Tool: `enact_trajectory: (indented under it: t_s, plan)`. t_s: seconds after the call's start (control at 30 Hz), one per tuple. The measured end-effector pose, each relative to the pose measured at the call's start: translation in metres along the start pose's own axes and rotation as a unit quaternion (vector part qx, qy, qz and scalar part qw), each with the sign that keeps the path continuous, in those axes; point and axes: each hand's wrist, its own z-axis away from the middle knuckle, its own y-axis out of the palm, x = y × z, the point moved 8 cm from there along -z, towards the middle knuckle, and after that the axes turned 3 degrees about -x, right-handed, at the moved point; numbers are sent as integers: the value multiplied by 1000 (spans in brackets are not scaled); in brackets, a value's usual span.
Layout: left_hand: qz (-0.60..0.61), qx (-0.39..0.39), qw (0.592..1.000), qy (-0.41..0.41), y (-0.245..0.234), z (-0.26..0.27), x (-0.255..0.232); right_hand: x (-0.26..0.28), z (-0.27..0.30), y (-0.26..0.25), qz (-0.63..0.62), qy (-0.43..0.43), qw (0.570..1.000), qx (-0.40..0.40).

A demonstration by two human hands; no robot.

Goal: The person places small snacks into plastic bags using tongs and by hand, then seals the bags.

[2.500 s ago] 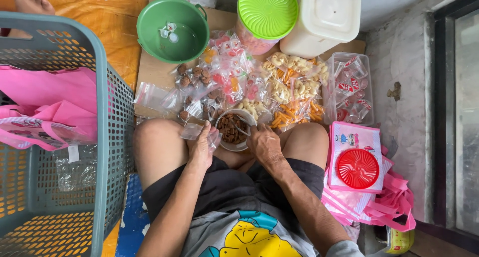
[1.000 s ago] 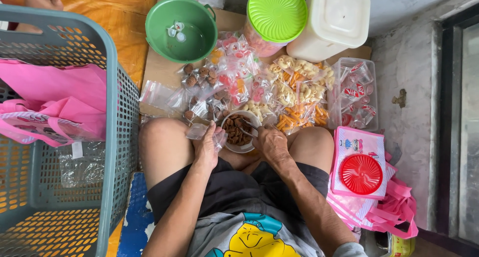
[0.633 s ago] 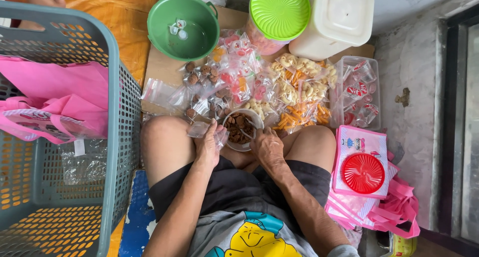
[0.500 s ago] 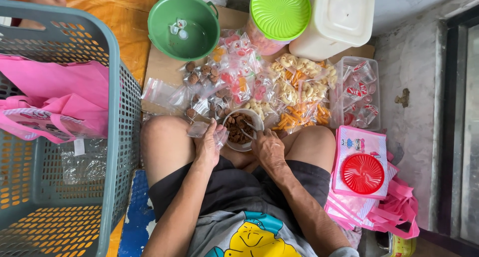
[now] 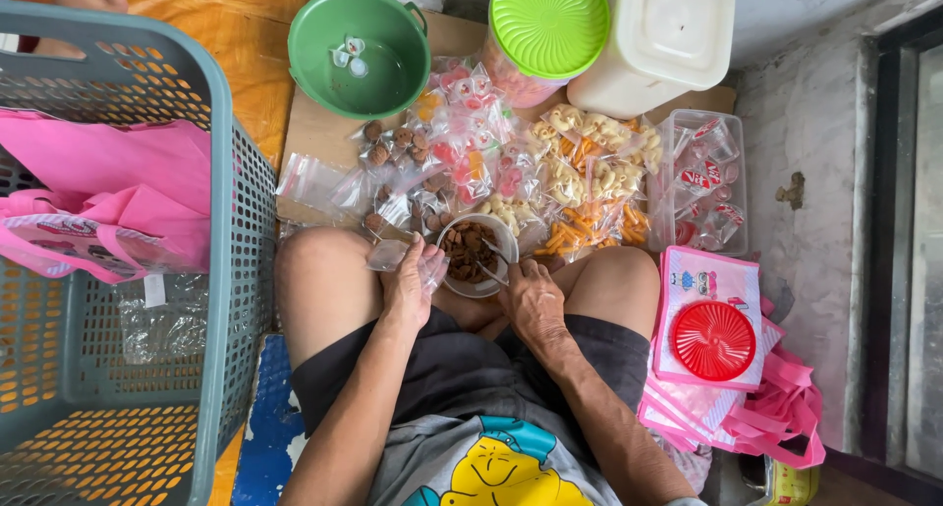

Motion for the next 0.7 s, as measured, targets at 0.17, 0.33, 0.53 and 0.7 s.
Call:
enact_trajectory:
  t_s: [0.17,0.33,0.53,0.7]
  plan:
    - [2,3,1000,-1,1,1,-1,0,-5,12,51,-35,997,-38]
    - [2,2,1000,-2,1,-2,0,0,-9,11,44,-55,996,-47]
    - [2,2,1000,-3,2,-1,-1,-8,-14,29,25,-42,998,-26]
    - [2,0,1000,-1,0,-2,1,-7,-19,17,-5,-17,999,34]
